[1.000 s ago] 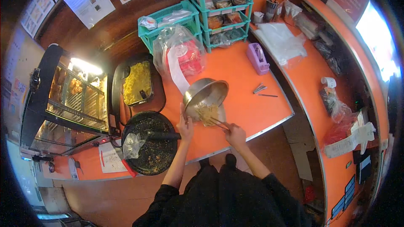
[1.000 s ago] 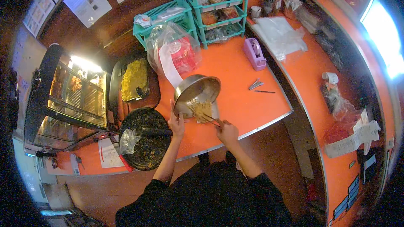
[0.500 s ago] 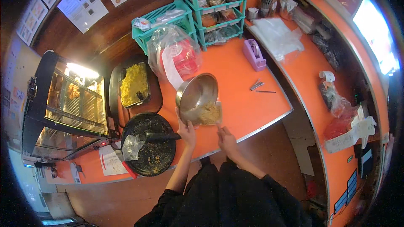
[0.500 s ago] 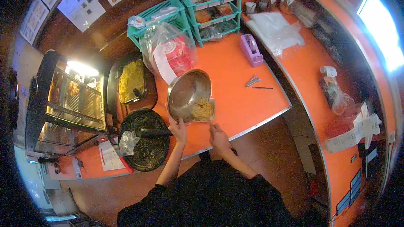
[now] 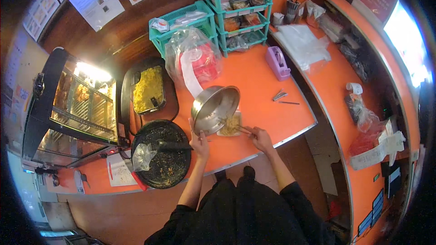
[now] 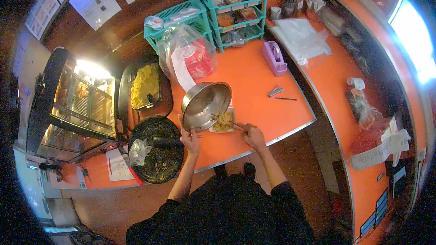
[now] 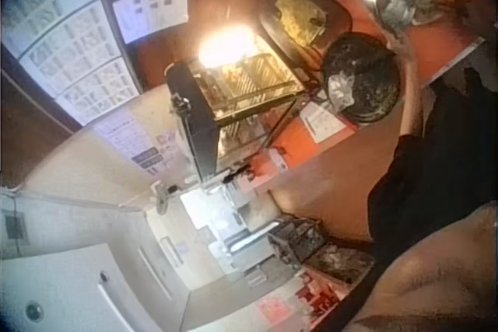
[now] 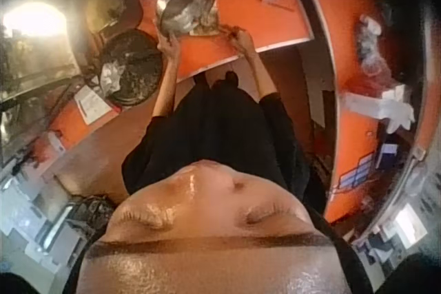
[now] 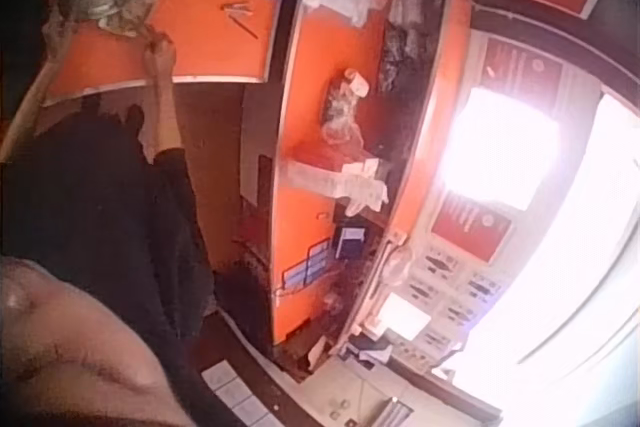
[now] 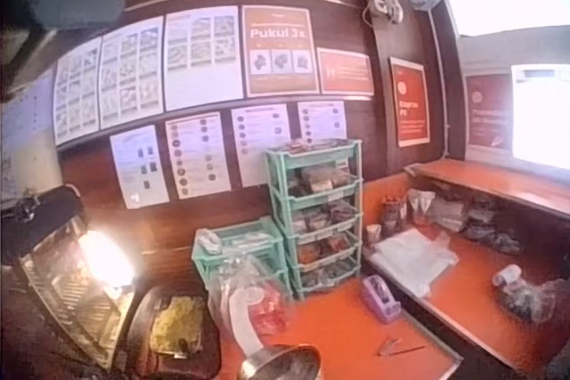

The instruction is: The person prepares a food order by adding noodles and seasoning from a packet to a bowl, mixing them with tongs, transferring the noodles into a plastic container, and placing the container into a plastic bag along with other items and a receipt.

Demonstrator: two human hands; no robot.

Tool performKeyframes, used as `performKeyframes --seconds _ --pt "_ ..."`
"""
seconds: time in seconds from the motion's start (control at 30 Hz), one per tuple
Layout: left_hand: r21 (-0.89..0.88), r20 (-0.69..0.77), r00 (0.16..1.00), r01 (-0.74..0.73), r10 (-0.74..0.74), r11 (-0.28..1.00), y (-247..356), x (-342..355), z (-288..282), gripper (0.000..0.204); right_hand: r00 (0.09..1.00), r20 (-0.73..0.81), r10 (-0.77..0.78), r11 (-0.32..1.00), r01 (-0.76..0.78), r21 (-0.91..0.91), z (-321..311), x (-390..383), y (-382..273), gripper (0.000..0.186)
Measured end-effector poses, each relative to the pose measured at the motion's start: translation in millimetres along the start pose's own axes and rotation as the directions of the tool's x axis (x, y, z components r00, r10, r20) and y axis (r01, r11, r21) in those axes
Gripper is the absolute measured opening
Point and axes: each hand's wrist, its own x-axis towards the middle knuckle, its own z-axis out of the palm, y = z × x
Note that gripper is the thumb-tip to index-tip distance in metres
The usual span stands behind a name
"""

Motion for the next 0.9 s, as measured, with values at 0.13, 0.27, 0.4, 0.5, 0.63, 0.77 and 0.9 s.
performKeyframes --seconds 0.13,0.27,0.4,0.5,0.63,0.77,0.9 --pt "-0.019 0.021 0.999 0.024 -0.024 1.000 -9.8 3.2 -0.4 0.056 1.000 -0.003 0.013 0.985 -0.012 0.169 -10.8 7.6 0.3 0.034" --pt "-0.098 0.020 1.000 0.025 -0.024 0.995 -19.7 16.2 -2.1 0.056 0.998 0.067 -0.007 0.969 -0.010 0.248 2.6 1.5 24.8 0.037" --pt "-0.088 0.003 0.999 0.039 -0.039 0.995 -18.4 19.1 -7.1 0.056 0.995 0.089 0.048 0.968 -0.068 0.243 -14.6 -1.1 -12.1 0.036" --pt "-0.105 0.015 1.000 0.010 -0.009 0.994 -18.2 13.4 -5.6 0.056 0.995 -0.042 0.094 0.954 -0.078 0.289 -13.9 4.2 -10.4 0.036" --pt "-0.049 -0.057 0.996 -0.071 0.068 0.996 -15.6 8.0 -1.2 0.056 0.986 0.144 0.085 0.930 -0.130 0.343 -14.4 -1.1 -11.4 0.034" --pt "-0.102 0.015 0.999 -0.030 0.032 0.994 -13.3 5.4 5.4 0.056 0.989 0.129 0.074 0.969 -0.102 0.224 -4.5 5.8 31.4 0.033" --pt "0.008 0.046 0.999 -0.011 0.011 1.000 -25.3 17.0 -4.3 0.057 0.988 0.152 0.021 0.937 -0.072 0.342 -16.7 -4.2 33.6 0.034"
